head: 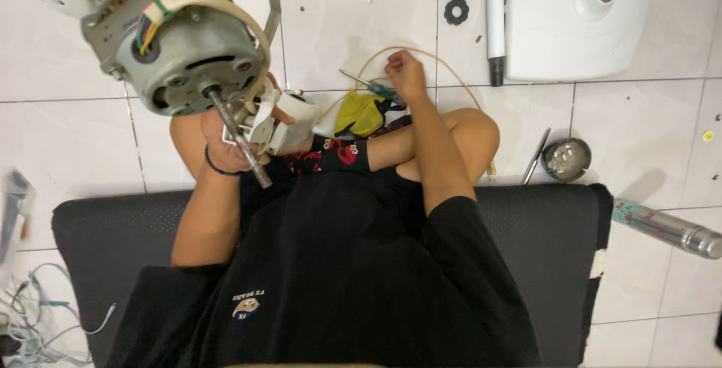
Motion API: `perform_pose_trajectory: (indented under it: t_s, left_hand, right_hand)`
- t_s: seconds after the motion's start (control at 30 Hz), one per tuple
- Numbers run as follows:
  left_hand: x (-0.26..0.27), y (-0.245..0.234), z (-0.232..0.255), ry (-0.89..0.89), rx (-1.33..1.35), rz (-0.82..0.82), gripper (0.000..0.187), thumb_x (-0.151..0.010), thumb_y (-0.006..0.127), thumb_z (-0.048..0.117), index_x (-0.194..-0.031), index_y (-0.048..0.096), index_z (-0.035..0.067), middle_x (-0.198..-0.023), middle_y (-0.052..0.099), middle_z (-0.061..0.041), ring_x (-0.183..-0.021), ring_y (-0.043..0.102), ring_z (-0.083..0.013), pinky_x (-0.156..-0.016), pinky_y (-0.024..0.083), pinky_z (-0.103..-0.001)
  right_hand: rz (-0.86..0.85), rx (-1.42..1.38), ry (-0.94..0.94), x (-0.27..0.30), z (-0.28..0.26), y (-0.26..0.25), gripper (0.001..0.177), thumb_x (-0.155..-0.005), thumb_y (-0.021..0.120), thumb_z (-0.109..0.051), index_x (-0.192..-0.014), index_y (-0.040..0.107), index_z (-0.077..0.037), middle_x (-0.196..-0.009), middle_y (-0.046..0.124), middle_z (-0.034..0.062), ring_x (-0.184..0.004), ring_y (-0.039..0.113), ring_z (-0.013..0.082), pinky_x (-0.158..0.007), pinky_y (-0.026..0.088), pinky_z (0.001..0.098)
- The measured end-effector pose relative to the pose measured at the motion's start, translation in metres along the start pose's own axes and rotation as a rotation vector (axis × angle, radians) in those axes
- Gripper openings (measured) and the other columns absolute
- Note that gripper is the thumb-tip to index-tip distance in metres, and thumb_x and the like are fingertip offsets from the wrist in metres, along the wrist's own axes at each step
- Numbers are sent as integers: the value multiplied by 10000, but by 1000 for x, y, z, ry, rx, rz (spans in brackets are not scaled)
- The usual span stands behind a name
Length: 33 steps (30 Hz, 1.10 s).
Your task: The person sits on the floor and reassembles the base of an electric fan. They attach the motor housing to the fan base, align the parts, and use a screwdriver to tighten screws securing the assembly.
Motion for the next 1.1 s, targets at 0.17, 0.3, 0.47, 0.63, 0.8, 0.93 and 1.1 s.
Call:
perform_pose_trajectory:
  t_s: [0.17, 0.3, 0.47, 0.63, 0.8, 0.93, 1.1]
  left_hand:
    - [-5, -9, 0, 15, -85, 50, 917, -854, 869, 458, -1508, 387, 32, -1376, 542, -150, -1088, 676, -232, -869, 617, -358]
    - [-11, -12, 0, 30, -118, 74, 906, -855, 859, 483, -1490, 404, 23, -1367, 541, -147, -1070, 680, -231, -854, 623, -363]
    - [-10, -10, 1, 46, -148, 94, 897, -855, 846, 516, -1467, 424, 13, -1356, 540, -143, -1047, 685, -230, -836, 630, -369]
    - [-4, -5, 1, 55, -169, 108, 891, -856, 833, 548, -1444, 444, 2, -1345, 538, -140, -1024, 690, -229, -817, 638, -375]
    - [-2, -3, 2, 80, -173, 123, 889, -857, 820, 580, -1421, 465, -8, -1333, 537, -136, -1001, 696, -227, -798, 645, -381]
    - [-1, -3, 6, 108, -184, 136, 890, -858, 810, 606, -1402, 481, -17, -1324, 536, -133, -982, 700, -226, -783, 651, -386]
    - [3, -2, 10, 160, -231, 163, 973, -841, 804, 675, -1448, 437, 9, -1344, 533, -124, -1066, 676, -214, -813, 668, -388]
  right_hand:
    - [-21, 322, -146, 5, -37, 16, 130, -871, 713, -62, -996, 680, -74, -928, 747, 144, -861, 712, 336, -740, 555, 427]
    - [-63, 511, -185, 1, -48, 23, 101, -897, 660, -104, -996, 681, -94, -937, 719, 174, -896, 684, 386, -777, 546, 490]
    - [-71, 555, -138, -1, -24, 26, 112, -886, 693, -140, -990, 706, -101, -900, 716, 180, -860, 681, 395, -749, 537, 499]
    - [152, 315, -15, -4, 10, -8, 131, -879, 715, -156, -1003, 747, -131, -914, 746, 144, -859, 726, 330, -789, 583, 429]
    - [160, 193, 122, 17, 9, -40, 194, -837, 720, -133, -1028, 726, -102, -955, 742, 78, -875, 737, 256, -835, 605, 399]
    - [-211, 733, -39, 46, -39, 7, 471, -584, 926, -230, -994, 733, -101, -1053, 638, 146, -1039, 594, 377, -824, 488, 495]
    - [-277, 820, -191, 53, -78, 16, 248, -764, 834, -143, -984, 721, -126, -1071, 660, 115, -1038, 632, 336, -856, 516, 470]
Point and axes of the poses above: each hand's wrist, its own x-axis away from the middle knuckle, its own y-axis out of the palm, z = x × y, the point moved 10 cm from there along -x, towards the middle knuckle
